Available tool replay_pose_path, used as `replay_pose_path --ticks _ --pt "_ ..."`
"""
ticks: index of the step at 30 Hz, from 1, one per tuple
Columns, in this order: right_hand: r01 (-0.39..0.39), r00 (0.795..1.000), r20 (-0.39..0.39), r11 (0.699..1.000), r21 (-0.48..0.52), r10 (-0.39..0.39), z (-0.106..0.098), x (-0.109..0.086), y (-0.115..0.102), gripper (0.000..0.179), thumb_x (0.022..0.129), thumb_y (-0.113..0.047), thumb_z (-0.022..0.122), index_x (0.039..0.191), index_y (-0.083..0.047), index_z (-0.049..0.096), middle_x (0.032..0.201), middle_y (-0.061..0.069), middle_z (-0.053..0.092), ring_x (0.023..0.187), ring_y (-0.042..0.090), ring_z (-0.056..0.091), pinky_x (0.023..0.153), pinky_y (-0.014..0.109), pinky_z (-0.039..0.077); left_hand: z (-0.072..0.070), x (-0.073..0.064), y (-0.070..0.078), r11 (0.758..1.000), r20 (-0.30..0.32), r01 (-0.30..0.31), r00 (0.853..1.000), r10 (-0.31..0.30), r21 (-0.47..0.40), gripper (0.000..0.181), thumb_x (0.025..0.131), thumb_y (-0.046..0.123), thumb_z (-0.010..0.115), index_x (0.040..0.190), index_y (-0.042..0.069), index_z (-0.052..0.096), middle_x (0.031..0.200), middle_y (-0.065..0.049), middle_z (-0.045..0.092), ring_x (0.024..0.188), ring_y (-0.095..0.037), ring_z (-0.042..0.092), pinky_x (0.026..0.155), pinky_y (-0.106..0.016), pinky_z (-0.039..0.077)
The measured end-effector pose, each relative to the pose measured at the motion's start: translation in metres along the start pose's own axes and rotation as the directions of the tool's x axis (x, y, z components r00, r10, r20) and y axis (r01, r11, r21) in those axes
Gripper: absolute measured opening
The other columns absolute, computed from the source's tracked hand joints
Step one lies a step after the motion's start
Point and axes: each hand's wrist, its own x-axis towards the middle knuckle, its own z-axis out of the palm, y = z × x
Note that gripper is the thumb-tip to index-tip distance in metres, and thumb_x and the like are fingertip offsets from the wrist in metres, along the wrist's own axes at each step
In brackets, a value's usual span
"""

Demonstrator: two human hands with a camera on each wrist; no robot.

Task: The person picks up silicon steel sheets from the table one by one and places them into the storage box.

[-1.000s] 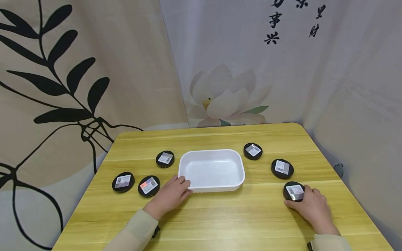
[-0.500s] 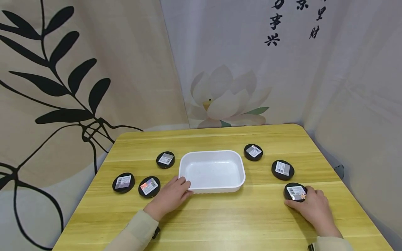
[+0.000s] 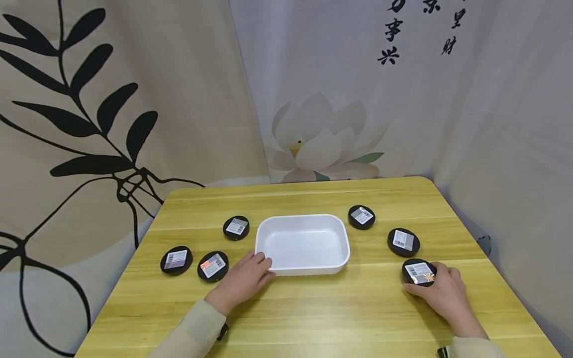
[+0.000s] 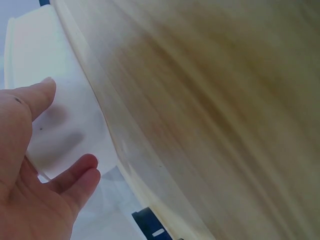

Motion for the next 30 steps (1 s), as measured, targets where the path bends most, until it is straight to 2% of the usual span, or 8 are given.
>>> replay_pose_path --ticks 8,14,30 --pt "0.018 0.999 0.040 0.995 0.101 -0.022 -0.005 0.001 -0.006 0.124 0.080 -0.055 0.080 0.146 0.023 0.010 0.139 0.048 0.026 0.122 0.058 0.036 0.099 0.070 0.036 0.000 0.001 0.000 1.000 0.000 -0.002 1.000 0.002 -0.005 0.021 0.101 0.041 0.059 0.098 0.020 0.058 0.090 0.004 0.054 0.087 -0.015 0.046 0.081 -0.031 0.047" --pt "0.006 0.997 0.071 0.991 0.135 -0.016 -0.009 0.002 -0.012 0.124 0.083 -0.054 0.078 0.150 0.019 0.004 0.145 0.047 0.023 0.126 0.058 0.036 0.100 0.069 0.036 -0.002 0.000 0.000 1.000 -0.003 0.001 1.000 -0.001 -0.004 0.022 0.101 0.041 0.059 0.098 0.020 0.058 0.090 0.004 0.054 0.086 -0.016 0.046 0.080 -0.031 0.047" --pt "0.101 0.994 0.033 0.976 0.192 -0.109 -0.006 0.003 -0.029 0.121 0.081 -0.047 0.083 0.154 0.014 0.008 0.151 0.044 0.022 0.134 0.058 0.030 0.105 0.073 0.029 -0.002 0.001 0.001 1.000 0.005 -0.001 1.000 0.001 -0.007 0.020 0.101 0.039 0.060 0.098 0.020 0.057 0.091 0.004 0.054 0.088 -0.016 0.047 0.082 -0.032 0.047"
